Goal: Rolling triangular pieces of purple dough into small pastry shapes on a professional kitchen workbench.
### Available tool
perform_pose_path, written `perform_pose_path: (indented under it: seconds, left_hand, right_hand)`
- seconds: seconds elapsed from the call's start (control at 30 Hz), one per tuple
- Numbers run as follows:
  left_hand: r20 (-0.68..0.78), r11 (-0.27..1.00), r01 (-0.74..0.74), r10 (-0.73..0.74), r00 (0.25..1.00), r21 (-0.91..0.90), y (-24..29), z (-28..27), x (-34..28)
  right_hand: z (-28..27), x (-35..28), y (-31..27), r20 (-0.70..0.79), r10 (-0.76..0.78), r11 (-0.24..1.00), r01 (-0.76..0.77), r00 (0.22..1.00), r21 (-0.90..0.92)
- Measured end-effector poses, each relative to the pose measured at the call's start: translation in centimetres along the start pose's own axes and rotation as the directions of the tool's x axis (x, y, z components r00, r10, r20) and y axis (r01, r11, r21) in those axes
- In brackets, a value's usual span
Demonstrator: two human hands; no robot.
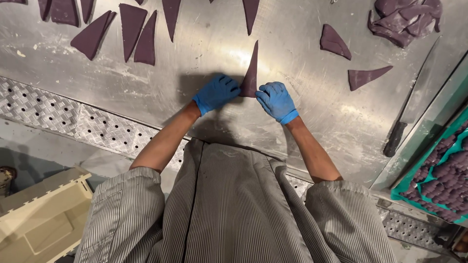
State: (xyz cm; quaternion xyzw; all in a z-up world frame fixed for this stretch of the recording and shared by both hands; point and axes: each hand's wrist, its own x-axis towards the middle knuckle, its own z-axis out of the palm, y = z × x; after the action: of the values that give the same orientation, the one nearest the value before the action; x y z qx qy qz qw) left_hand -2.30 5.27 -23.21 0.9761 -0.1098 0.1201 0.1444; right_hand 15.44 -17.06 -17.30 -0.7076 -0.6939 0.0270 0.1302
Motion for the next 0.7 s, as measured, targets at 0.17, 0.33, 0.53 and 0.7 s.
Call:
perform_pose_path:
  seconds: [0.17, 0.33, 0.53, 0.7]
  left_hand:
    - [0.063, 0.999, 0.041, -0.039, 0.997, -0.020, 0.1, -0.7, 1.4]
    - [0.088, 0.990, 0.139, -0.136, 0.987, -0.026, 0.4, -0.7, 2.9]
    - [0.015, 0.931, 0.320, -0.323, 0.946, -0.174, 1.2, -2.5, 4.0]
    - [-0.097, 0.864, 0.376, -0.429, 0.898, -0.334, 1.7, -1.6, 0.5]
  right_hand:
    - [-0.5, 0.8, -0.6, -0.038, 0.043, 0.996, -0.040, 0.998, 0.075]
    - [-0.4, 2.0, -0.8, -0.040, 0.157, 0.970, -0.147, 0.987, 0.196]
    - [-0.6, 3.1, -1.1, 0.000, 0.270, 0.928, -0.261, 0.963, 0.266]
    - [-1.3, 1.4, -1.6, -0.032, 0.336, 0.884, -0.304, 0.941, 0.354]
